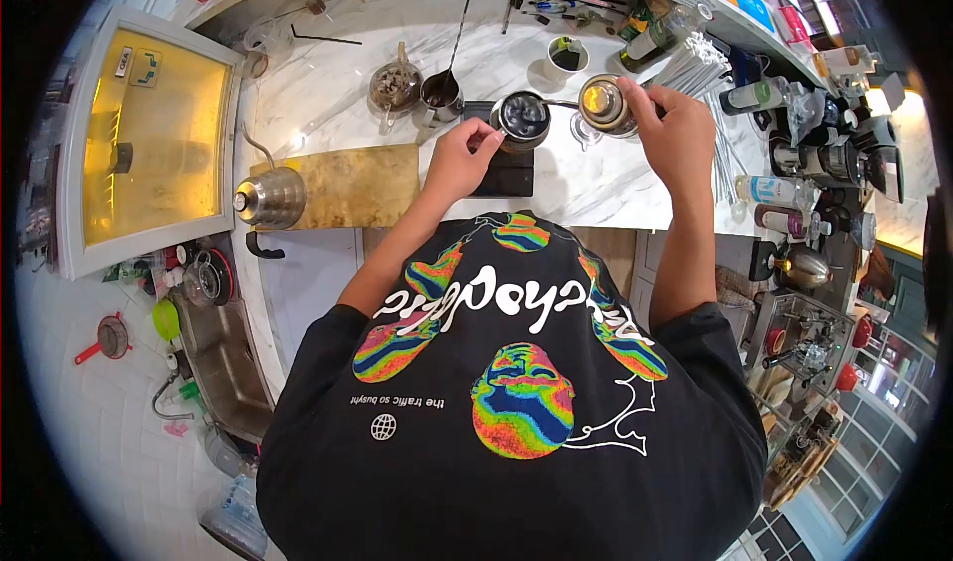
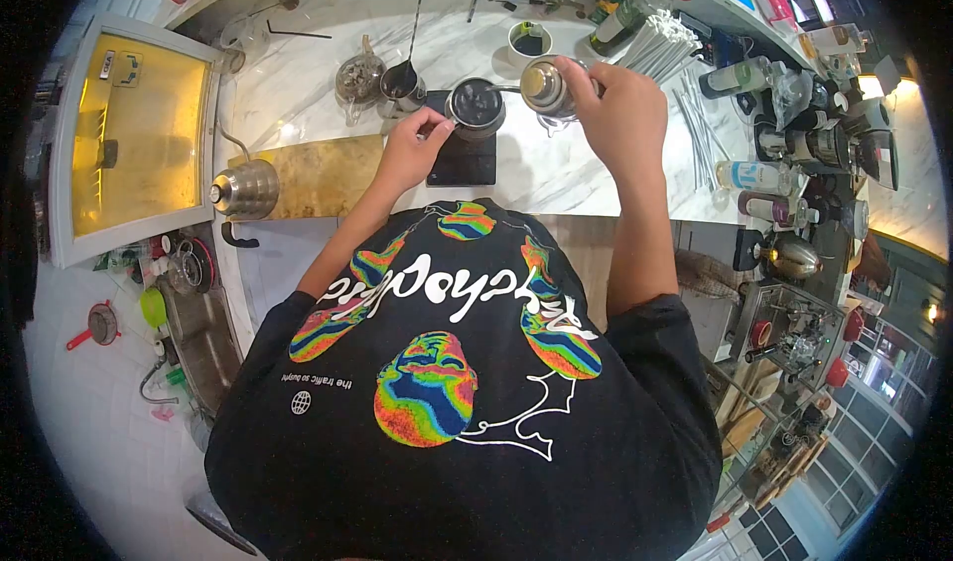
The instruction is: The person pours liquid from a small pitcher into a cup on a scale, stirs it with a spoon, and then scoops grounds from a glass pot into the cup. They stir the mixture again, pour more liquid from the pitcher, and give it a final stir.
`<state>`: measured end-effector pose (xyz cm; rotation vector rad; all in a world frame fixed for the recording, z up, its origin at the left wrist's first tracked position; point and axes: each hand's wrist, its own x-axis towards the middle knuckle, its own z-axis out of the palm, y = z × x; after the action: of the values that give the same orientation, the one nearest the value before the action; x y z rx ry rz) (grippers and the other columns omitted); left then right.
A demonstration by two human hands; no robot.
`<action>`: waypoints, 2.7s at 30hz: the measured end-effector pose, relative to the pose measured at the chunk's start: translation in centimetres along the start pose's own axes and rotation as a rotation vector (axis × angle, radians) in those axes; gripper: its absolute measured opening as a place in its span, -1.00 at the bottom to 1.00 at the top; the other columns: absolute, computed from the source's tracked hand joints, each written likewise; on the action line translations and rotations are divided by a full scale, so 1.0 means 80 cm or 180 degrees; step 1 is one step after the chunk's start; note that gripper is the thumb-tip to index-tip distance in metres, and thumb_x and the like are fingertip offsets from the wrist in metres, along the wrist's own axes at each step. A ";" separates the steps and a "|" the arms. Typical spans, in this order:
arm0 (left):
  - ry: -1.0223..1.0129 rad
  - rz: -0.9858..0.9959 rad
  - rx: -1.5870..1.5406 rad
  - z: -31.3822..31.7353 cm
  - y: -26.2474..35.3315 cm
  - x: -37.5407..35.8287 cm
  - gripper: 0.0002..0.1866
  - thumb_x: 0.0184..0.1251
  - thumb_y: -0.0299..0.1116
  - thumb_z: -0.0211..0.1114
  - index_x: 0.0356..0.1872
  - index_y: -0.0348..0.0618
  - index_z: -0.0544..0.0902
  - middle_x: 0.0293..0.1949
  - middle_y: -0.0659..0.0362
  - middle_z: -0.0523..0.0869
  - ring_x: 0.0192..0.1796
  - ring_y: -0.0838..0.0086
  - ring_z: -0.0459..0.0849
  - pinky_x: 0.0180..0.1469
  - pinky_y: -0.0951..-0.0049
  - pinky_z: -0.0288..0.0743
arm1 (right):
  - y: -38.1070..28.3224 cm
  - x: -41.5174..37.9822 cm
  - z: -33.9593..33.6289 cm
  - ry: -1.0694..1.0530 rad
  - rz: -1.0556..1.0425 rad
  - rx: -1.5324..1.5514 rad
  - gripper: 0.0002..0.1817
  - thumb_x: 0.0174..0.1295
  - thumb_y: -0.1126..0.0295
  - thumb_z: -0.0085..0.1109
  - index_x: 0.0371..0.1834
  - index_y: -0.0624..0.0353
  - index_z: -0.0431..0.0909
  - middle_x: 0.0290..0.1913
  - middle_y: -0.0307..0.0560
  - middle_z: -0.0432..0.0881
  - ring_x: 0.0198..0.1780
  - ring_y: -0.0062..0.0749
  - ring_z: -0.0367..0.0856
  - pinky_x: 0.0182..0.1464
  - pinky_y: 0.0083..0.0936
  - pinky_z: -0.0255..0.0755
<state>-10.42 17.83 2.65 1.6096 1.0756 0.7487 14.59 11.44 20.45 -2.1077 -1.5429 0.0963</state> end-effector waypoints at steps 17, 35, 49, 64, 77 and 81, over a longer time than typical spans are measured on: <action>-0.0022 -0.0047 0.0010 0.000 0.001 0.001 -0.76 0.51 -0.24 0.38 -0.22 -0.25 0.68 -0.41 0.24 0.68 -0.30 0.60 0.58 -0.17 0.47 0.47 | -0.002 -0.008 0.018 -0.0013 -0.0113 -0.0120 -0.37 0.37 -0.13 0.32 -0.64 0.24 0.64 -0.65 0.12 0.55 -0.57 0.14 0.53 -0.45 -0.11 0.36; 0.0010 -0.0054 -0.0072 0.003 0.001 0.000 -0.75 0.50 -0.25 0.38 -0.24 -0.26 0.68 -0.44 0.25 0.66 -0.32 0.60 0.55 -0.20 0.47 0.45 | 0.010 -0.018 0.012 -0.0105 -0.0029 -0.0280 -0.38 0.38 -0.12 0.32 -0.59 0.25 0.68 -0.64 0.12 0.57 -0.58 0.08 0.52 -0.44 -0.14 0.36; -0.0022 -0.0127 -0.0123 0.003 0.003 -0.001 -0.75 0.51 -0.25 0.37 -0.22 -0.27 0.69 -0.42 0.26 0.66 -0.31 0.61 0.55 -0.16 0.49 0.46 | 0.008 -0.003 0.016 0.0033 0.0033 -0.0108 -0.38 0.37 -0.14 0.30 -0.59 0.24 0.70 -0.62 0.15 0.60 -0.52 0.14 0.59 -0.41 -0.12 0.41; -0.0012 -0.0126 -0.0165 0.005 -0.007 0.000 -0.75 0.51 -0.24 0.37 -0.24 -0.26 0.69 -0.42 0.29 0.65 -0.31 0.64 0.53 -0.18 0.50 0.44 | 0.009 -0.007 0.035 0.0003 0.0097 -0.0053 -0.37 0.35 -0.18 0.31 -0.58 0.23 0.73 -0.65 0.13 0.60 -0.55 0.13 0.60 -0.41 -0.10 0.44; -0.0032 -0.0155 -0.0102 0.005 -0.003 -0.002 -0.75 0.53 -0.23 0.36 -0.21 -0.26 0.70 -0.41 0.29 0.66 -0.30 0.62 0.55 -0.16 0.49 0.46 | 0.011 -0.013 0.028 -0.0194 0.0371 -0.0009 -0.35 0.36 -0.18 0.29 -0.57 0.27 0.73 -0.62 0.14 0.62 -0.52 0.10 0.61 -0.38 -0.14 0.44; 0.0006 -0.0275 -0.0098 0.005 -0.001 -0.004 -0.75 0.52 -0.23 0.36 -0.20 -0.25 0.71 -0.38 0.27 0.68 -0.27 0.62 0.57 -0.14 0.50 0.47 | 0.026 -0.011 0.036 -0.0229 0.0799 0.0492 -0.39 0.37 -0.17 0.28 -0.45 0.26 0.80 -0.58 0.10 0.67 -0.51 0.02 0.64 -0.34 -0.21 0.46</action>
<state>-10.23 17.40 2.47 1.5268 1.1226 0.7061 15.05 11.26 16.80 -2.1828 -1.2590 0.3717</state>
